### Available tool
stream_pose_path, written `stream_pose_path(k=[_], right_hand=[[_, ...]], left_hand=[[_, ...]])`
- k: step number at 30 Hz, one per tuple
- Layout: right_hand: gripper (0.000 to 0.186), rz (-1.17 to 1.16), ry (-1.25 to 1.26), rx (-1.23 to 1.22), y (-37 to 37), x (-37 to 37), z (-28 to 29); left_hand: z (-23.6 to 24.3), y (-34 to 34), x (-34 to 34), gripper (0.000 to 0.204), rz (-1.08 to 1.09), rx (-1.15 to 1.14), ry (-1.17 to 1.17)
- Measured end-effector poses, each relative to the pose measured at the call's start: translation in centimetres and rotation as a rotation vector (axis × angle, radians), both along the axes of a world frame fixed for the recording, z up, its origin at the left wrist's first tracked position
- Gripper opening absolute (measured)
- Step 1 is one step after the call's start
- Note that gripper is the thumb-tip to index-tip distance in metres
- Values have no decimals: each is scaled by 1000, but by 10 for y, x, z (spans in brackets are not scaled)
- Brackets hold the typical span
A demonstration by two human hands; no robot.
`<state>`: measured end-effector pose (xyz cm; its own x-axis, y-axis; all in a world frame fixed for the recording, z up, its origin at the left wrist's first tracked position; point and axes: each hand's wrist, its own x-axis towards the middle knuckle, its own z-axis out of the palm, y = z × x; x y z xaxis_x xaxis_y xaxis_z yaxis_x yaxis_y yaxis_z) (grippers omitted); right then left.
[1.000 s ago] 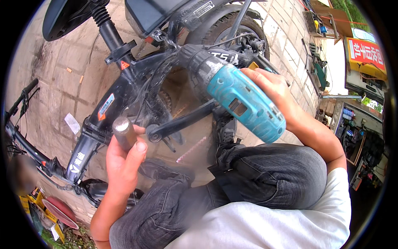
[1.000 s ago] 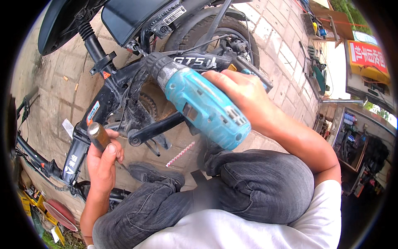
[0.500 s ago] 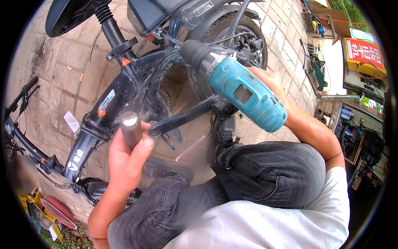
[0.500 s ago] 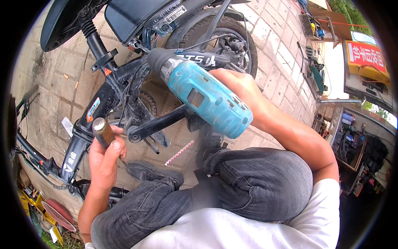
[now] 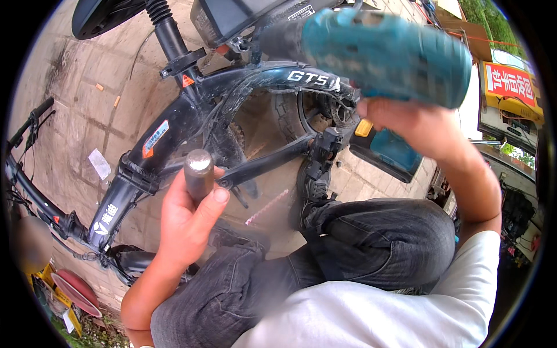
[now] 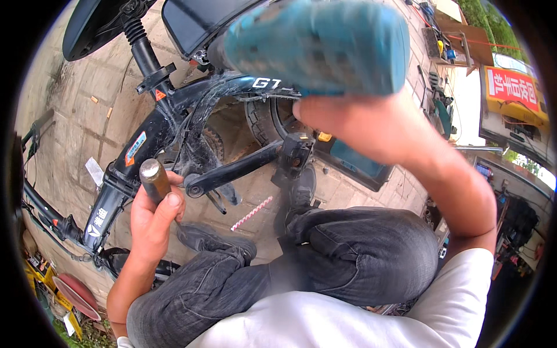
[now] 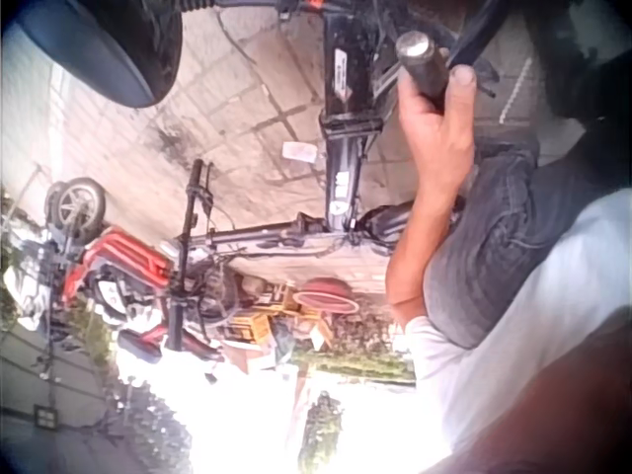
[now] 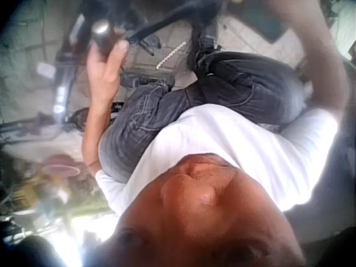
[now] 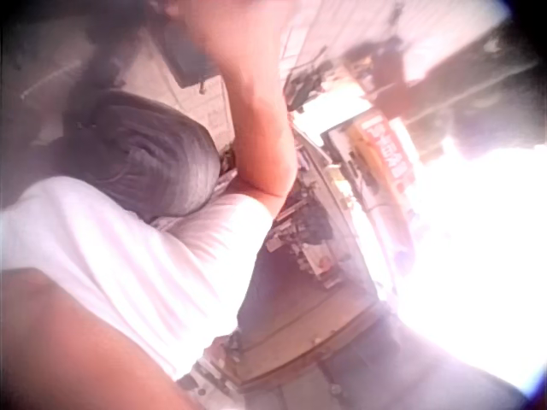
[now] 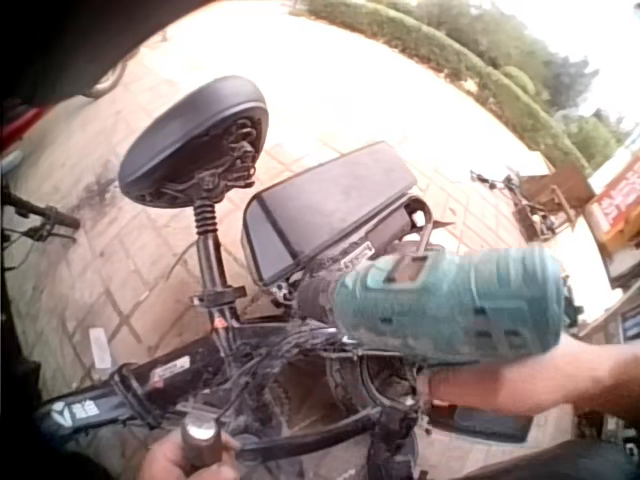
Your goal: The person uses a cordless drill and a screwdriver to remove bolts and screws from the rear frame and seat post area of a bicycle. They manipulate the seat post and frame components while sitting on the ground.
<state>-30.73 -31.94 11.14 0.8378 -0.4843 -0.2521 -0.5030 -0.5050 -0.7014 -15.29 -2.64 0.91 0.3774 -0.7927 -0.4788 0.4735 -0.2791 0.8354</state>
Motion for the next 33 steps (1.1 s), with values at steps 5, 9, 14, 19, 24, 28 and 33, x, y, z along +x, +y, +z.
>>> stream_pose_path(k=[5, 9, 14, 19, 24, 28, 33], right_hand=[[19, -48, 439, -84, 4, 61, 36], [37, 211, 476, -223, 19, 92, 78], [16, 1022, 129, -885, 9, 85, 71], [27, 65, 8, -176, 10, 20, 49], [27, 154, 110, -164, -5, -2, 35], [27, 121, 77, -192, -9, -2, 22], [32, 202, 223, -226, -12, 41, 45]], left_hand=[[2, 1, 1, 40, 8, -7, 23], [2, 0, 1, 41, 40, 18, 22], [2, 3, 3, 42, 28, -49, 38], [3, 7, 6, 42, 66, -65, 23], [3, 10, 4, 41, 36, -57, -14], [2, 12, 4, 41, 52, -76, -27], [1, 13, 4, 41, 68, -50, -29]])
